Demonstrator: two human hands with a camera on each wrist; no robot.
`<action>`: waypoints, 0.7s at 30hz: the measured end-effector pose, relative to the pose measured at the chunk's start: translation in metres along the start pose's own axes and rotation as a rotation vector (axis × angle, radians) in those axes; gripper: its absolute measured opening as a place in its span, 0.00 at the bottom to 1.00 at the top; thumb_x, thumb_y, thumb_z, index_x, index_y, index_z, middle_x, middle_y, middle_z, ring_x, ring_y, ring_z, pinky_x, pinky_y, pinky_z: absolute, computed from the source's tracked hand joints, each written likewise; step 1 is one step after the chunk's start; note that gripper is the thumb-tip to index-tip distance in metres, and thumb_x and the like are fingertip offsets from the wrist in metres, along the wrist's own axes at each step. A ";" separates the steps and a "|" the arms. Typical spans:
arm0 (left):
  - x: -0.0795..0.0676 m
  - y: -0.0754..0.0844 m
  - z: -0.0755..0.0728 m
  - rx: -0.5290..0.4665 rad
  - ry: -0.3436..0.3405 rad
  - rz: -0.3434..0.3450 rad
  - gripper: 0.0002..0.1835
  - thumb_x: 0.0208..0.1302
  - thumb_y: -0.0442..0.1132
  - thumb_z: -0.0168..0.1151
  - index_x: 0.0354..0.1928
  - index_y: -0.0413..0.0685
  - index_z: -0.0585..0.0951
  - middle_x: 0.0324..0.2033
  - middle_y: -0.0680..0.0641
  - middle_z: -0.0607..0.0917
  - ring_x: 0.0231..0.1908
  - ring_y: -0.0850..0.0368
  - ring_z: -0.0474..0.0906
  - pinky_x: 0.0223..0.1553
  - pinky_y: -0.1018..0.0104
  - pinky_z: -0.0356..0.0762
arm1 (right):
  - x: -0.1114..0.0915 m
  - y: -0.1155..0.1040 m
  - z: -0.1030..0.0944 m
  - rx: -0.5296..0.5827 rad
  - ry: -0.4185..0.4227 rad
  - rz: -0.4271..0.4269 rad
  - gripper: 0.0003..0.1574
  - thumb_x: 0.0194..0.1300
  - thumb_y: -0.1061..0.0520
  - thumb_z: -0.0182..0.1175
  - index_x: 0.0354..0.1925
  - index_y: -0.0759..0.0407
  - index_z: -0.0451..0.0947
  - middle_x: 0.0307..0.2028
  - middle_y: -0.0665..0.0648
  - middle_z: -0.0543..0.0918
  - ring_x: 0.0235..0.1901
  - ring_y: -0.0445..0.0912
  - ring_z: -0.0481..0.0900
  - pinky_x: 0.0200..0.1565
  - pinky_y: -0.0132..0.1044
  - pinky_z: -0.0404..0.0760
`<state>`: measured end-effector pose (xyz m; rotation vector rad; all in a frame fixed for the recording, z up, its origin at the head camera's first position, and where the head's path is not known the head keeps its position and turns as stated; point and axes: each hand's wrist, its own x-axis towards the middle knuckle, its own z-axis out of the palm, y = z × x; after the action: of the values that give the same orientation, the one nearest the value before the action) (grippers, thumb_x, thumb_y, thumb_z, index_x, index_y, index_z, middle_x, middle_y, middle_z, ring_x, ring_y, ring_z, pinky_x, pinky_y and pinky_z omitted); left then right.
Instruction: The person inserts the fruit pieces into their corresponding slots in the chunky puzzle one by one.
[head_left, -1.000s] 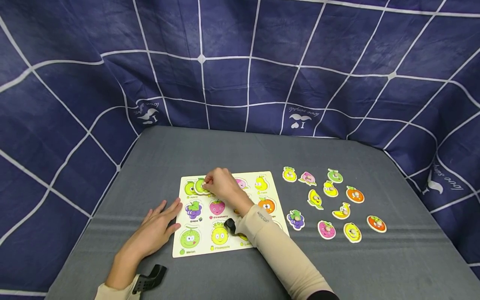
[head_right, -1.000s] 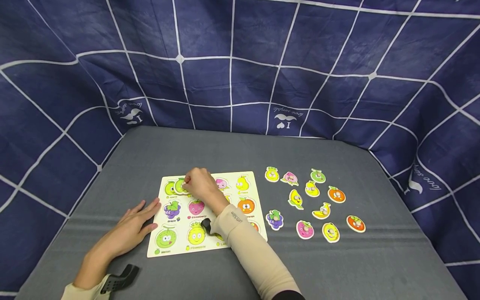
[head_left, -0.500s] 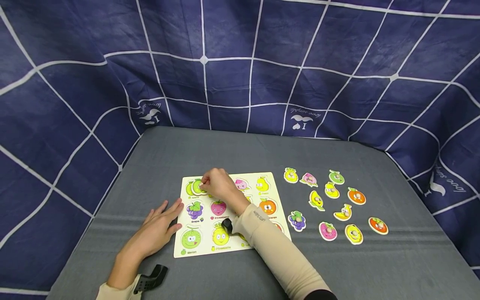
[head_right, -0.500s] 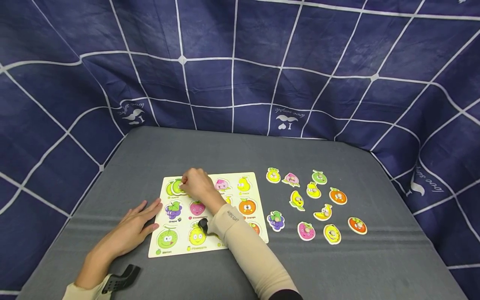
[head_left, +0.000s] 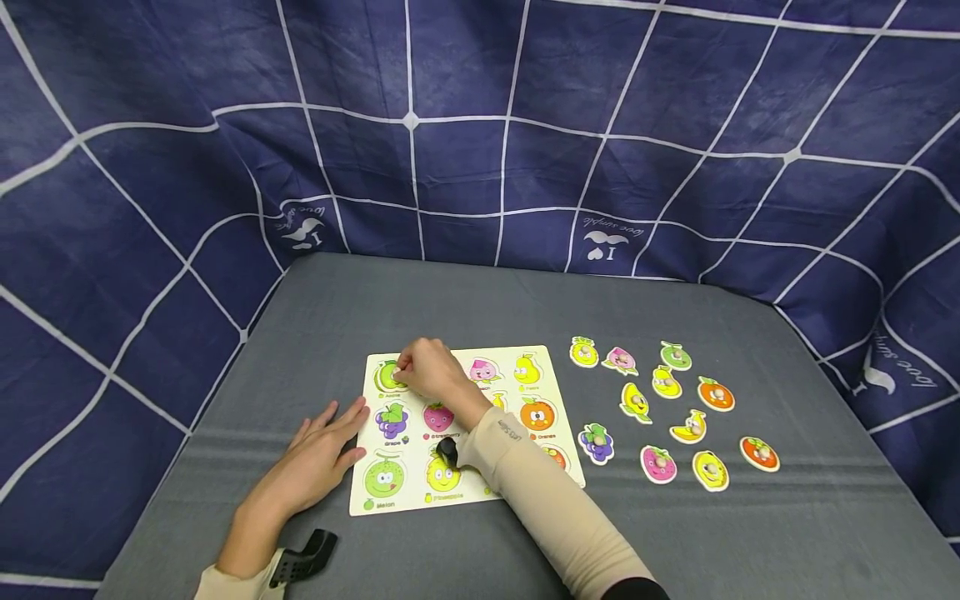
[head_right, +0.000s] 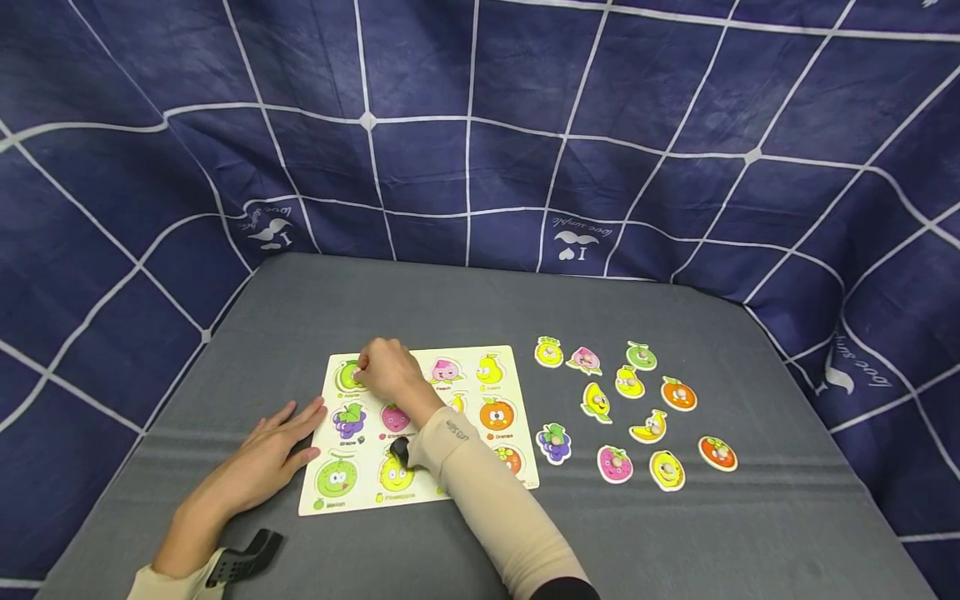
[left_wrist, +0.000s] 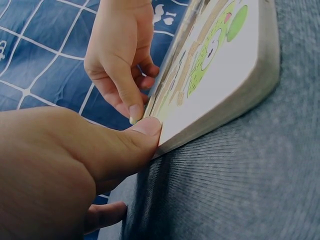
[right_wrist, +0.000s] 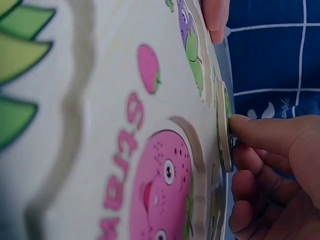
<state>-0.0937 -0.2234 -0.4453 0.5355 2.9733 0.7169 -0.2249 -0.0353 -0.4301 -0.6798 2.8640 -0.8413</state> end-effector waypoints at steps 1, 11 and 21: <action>0.001 0.000 0.000 0.000 -0.002 -0.001 0.30 0.66 0.36 0.64 0.68 0.36 0.70 0.70 0.39 0.67 0.67 0.25 0.58 0.58 0.22 0.52 | 0.001 0.000 0.001 -0.001 0.003 0.003 0.06 0.59 0.54 0.73 0.28 0.54 0.86 0.20 0.44 0.78 0.20 0.36 0.72 0.24 0.26 0.69; 0.000 0.000 0.001 0.004 -0.001 -0.005 0.31 0.65 0.36 0.65 0.68 0.36 0.70 0.70 0.39 0.67 0.67 0.25 0.58 0.58 0.22 0.53 | 0.004 -0.002 0.005 -0.027 -0.003 0.011 0.06 0.60 0.52 0.72 0.29 0.53 0.87 0.19 0.43 0.78 0.21 0.36 0.73 0.24 0.26 0.70; 0.000 0.001 0.000 -0.003 -0.008 -0.008 0.31 0.66 0.36 0.64 0.69 0.36 0.70 0.70 0.39 0.66 0.67 0.26 0.57 0.59 0.23 0.52 | 0.003 -0.003 0.008 -0.032 0.004 0.015 0.08 0.61 0.52 0.71 0.27 0.52 0.86 0.19 0.43 0.78 0.20 0.36 0.73 0.24 0.27 0.70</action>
<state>-0.0932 -0.2226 -0.4447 0.5255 2.9645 0.7166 -0.2253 -0.0428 -0.4354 -0.6596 2.8882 -0.7975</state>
